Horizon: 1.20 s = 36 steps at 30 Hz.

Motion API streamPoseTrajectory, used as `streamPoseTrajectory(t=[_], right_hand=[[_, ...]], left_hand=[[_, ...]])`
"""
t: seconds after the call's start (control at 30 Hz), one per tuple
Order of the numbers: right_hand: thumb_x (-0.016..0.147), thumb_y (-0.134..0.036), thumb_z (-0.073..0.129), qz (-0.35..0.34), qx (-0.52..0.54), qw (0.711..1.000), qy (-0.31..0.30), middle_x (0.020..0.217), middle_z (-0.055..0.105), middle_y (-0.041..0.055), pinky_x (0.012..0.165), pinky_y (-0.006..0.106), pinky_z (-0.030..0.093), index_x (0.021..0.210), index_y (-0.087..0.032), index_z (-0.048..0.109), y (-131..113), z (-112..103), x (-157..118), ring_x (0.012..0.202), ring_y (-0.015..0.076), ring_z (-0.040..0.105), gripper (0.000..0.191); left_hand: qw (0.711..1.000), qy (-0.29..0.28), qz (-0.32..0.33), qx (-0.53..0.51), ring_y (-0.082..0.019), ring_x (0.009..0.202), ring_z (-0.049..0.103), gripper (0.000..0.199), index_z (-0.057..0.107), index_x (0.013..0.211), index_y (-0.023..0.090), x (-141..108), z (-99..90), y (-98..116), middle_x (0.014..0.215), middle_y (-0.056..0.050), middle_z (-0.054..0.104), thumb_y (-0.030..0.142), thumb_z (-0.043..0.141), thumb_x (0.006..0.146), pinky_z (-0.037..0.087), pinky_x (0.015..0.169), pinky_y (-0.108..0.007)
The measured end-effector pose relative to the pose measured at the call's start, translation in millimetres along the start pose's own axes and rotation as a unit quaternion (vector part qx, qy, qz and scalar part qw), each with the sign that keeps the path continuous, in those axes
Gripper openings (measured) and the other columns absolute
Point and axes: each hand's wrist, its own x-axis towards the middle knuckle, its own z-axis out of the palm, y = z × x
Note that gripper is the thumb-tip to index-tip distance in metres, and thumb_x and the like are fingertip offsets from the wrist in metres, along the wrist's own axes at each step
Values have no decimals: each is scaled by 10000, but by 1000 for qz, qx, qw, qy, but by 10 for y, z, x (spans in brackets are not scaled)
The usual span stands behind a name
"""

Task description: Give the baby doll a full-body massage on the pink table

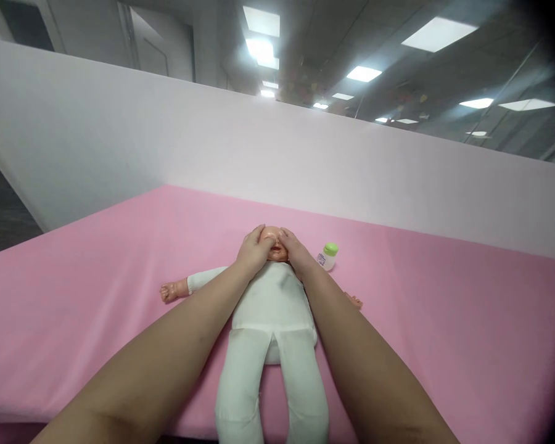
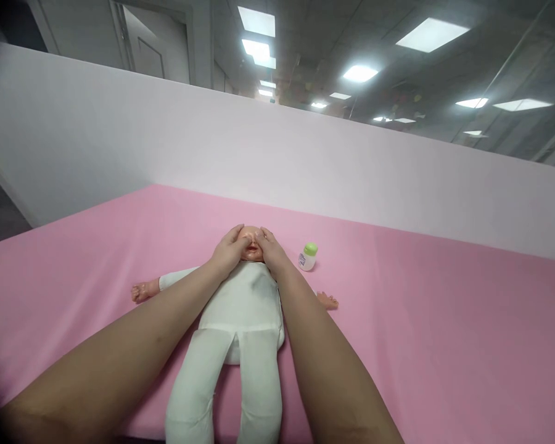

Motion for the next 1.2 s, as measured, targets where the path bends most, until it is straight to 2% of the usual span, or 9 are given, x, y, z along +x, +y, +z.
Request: streamPoseTrajectory(t=[0.1,0.23,0.33,0.53,0.67,0.83,0.97,1.07,1.2], right_hand=[[873,-569,679,25,36,999,4,1380,653,31,1044,380,528,1429,-305,551,82,-20,-19,1242,249,632,628],[821,-525,744,19,35,998,41,1254,698,25,975,374,559,1376,-321,577,159,-60,-101,1146,250,664,614],[798,-519,762,9,48,996,68,1194,706,19,915,364,575,1315,-324,601,199,-79,-144,1073,237,682,575],[776,-525,773,-5,64,994,94,1131,717,15,893,370,572,1185,-303,653,227,-59,-98,1059,241,673,481],[802,-528,723,3,88,991,105,1127,722,14,940,396,557,1154,-294,657,241,-30,-66,1094,252,668,427],[793,-440,689,13,161,983,89,1262,697,14,1055,425,505,1178,-287,676,280,-34,-51,1209,251,627,414],[768,-393,707,19,196,978,66,1330,674,17,1080,433,490,1209,-286,676,284,-59,-71,1235,253,620,455],[768,-416,745,-1,161,985,53,1317,679,27,1064,447,503,1230,-288,656,293,-76,-100,1230,265,621,488],[741,-473,798,-44,84,993,69,1262,694,40,1029,437,523,1214,-286,658,321,-81,-113,1221,274,612,528]], left_hand=[[999,16,-12,-41,-299,1277,603,560,609,1373,231,0,35,11,1420,-125,629,489,653,879,453,1065,-395],[999,30,-29,-31,-287,1140,663,498,641,1255,240,-37,75,67,1293,-121,681,495,714,834,498,967,-397],[999,13,-36,-33,-281,1090,681,494,641,1251,246,-49,92,87,1248,-112,697,463,743,819,510,941,-393],[995,-14,-52,-89,-292,1175,666,571,624,1389,253,6,102,-1,1337,-120,682,398,728,846,502,1007,-399],[987,-11,-73,-144,-284,1216,656,516,659,1364,251,23,109,-18,1348,-102,690,345,694,858,496,1049,-396],[972,11,-104,-209,-254,1269,627,459,692,1320,219,-15,110,46,1406,-83,663,255,612,870,486,1074,-356],[975,8,-98,-202,-241,1282,614,459,686,1327,226,-41,87,69,1416,-70,655,276,593,880,483,1064,-326],[979,-8,-86,-184,-249,1223,647,457,681,1311,239,-38,56,56,1339,-70,696,314,625,863,505,1027,-337],[984,-40,-69,-157,-267,1135,683,468,657,1282,235,-41,17,40,1227,-84,729,393,692,843,540,956,-366]])
